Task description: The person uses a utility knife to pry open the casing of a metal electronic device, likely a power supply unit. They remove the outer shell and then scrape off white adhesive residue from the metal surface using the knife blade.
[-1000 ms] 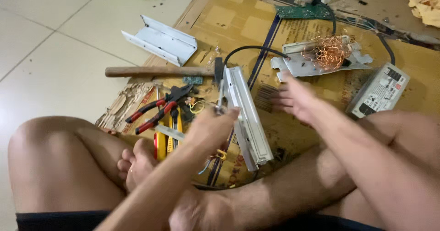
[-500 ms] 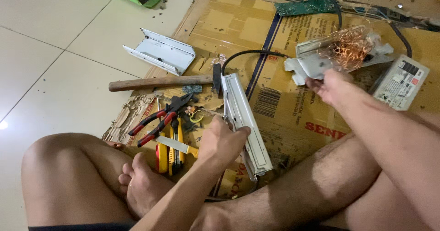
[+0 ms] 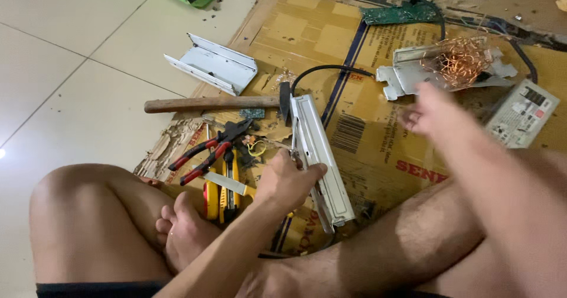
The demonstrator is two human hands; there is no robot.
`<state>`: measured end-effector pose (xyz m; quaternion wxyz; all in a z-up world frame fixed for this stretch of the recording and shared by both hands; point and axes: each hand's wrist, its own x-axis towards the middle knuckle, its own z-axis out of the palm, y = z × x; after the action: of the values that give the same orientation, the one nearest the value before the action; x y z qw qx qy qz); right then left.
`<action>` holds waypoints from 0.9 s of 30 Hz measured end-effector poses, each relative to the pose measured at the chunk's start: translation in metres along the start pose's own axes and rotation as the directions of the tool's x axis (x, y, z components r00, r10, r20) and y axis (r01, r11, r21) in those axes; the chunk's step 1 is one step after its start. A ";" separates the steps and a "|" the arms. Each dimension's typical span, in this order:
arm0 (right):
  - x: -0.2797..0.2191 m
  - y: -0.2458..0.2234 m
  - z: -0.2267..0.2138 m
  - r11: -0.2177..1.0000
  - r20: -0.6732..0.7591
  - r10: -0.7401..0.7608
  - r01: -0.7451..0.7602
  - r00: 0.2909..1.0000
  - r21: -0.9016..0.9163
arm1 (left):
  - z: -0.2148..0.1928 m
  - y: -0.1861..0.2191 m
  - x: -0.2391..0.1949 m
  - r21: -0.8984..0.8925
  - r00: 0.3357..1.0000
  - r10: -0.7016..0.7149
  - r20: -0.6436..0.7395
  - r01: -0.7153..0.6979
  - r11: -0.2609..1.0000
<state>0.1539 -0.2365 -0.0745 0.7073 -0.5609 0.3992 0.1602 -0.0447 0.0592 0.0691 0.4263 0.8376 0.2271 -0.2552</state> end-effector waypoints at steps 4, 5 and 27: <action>-0.131 0.074 0.075 0.679 0.049 -0.545 0.474 0.837 -0.561 | 0.005 -0.015 0.032 0.045 0.997 0.063 -0.050 -0.061 0.997; -0.165 0.089 0.098 0.419 0.281 -0.637 0.628 0.718 -0.655 | 0.003 -0.018 0.042 0.126 0.991 0.080 -0.109 -0.067 0.990; -0.216 0.126 0.149 -0.014 0.381 -0.434 0.417 0.816 -0.909 | -0.058 0.014 0.097 0.644 0.858 0.497 -0.132 -0.307 0.701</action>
<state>-0.0098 -0.0111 0.0104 0.1811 -0.9717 0.0117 0.1514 0.0518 0.1156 0.0461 0.1443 0.9859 0.0043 -0.0850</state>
